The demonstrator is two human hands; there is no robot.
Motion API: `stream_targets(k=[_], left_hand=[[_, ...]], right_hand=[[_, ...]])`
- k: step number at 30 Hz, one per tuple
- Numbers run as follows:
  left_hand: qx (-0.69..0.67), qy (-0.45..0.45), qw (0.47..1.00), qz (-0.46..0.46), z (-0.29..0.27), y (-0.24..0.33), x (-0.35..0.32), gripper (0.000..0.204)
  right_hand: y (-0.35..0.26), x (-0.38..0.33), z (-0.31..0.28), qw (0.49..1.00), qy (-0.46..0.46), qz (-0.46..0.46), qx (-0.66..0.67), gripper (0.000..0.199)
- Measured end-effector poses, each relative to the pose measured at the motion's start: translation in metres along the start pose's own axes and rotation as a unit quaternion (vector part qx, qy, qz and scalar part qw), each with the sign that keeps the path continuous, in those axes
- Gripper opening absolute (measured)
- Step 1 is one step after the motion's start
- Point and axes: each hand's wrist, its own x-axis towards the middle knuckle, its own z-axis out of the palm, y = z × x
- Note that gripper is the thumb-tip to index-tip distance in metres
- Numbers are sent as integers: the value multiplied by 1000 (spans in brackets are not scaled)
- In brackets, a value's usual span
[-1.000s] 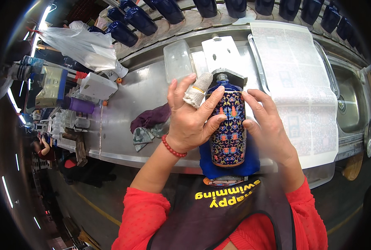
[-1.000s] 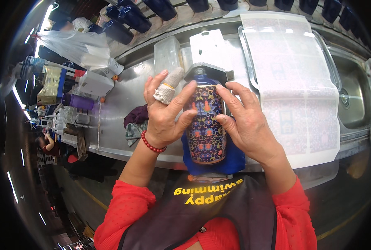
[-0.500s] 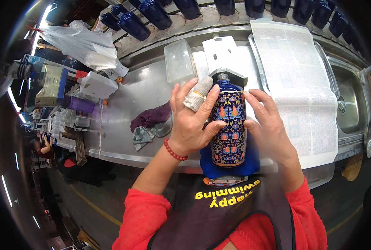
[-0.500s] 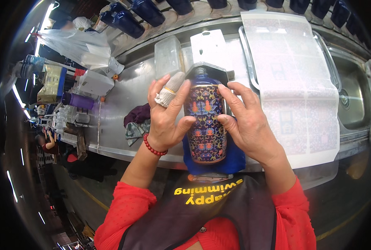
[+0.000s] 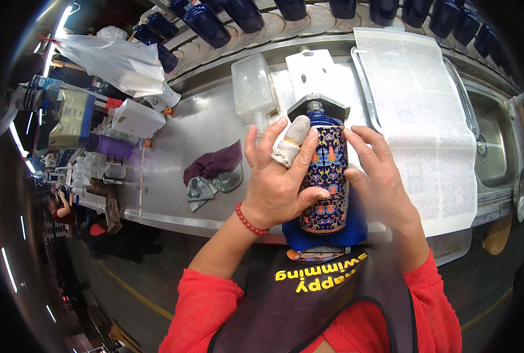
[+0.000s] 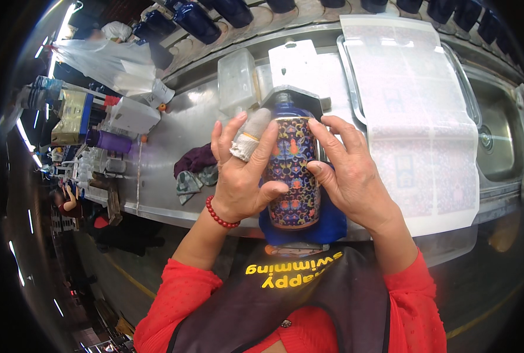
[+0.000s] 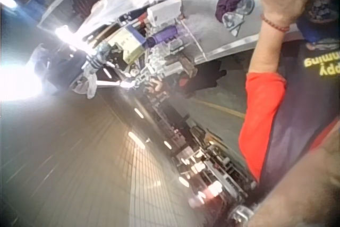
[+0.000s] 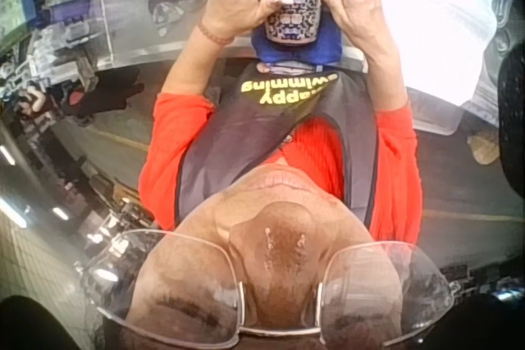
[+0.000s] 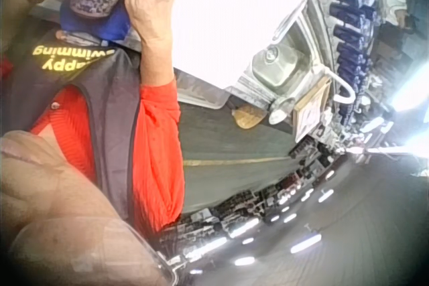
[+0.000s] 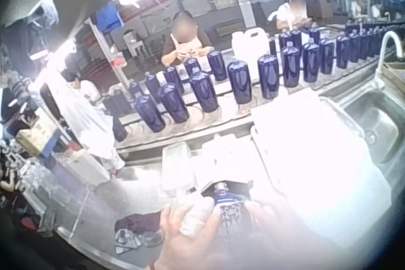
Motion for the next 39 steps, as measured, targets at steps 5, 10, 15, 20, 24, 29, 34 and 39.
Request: stream_targets(k=[5, 10, 15, 20, 24, 29, 34, 39], left_hand=[[30, -11, 999, -2, -3, 4, 0, 85], [57, -4, 998, 9, -7, 5, 1, 88], [14, 8, 1000, -3, -5, 3, 0, 85], [-30, 7, 999, -25, 1, 1, -8, 86], [-62, 26, 997, -26, 8, 2, -18, 92], [-129, 46, 990, -29, 13, 10, -49, 107], [-145, 47, 986, -61, 21, 16, -71, 112], [-170, 61, 981, -71, 15, 10, -50, 86]], right_hand=[[-1, -1, 1, 1000, 8, -2, 12, 54], [0, -1, 1, 1000, 16, -2, 18, 53], [-4, 1, 3, 1000, -2, -11, 23, 64], [-11, 4, 3, 999, -9, -32, -24, 70], [-14, 4, 1, 998, -15, -38, -48, 71], [-12, 0, 0, 1000, -15, -13, -17, 68], [-7, -5, 4, 1000, -6, -26, -3, 60], [-10, -9, 8, 1000, -9, -29, 1, 60]])
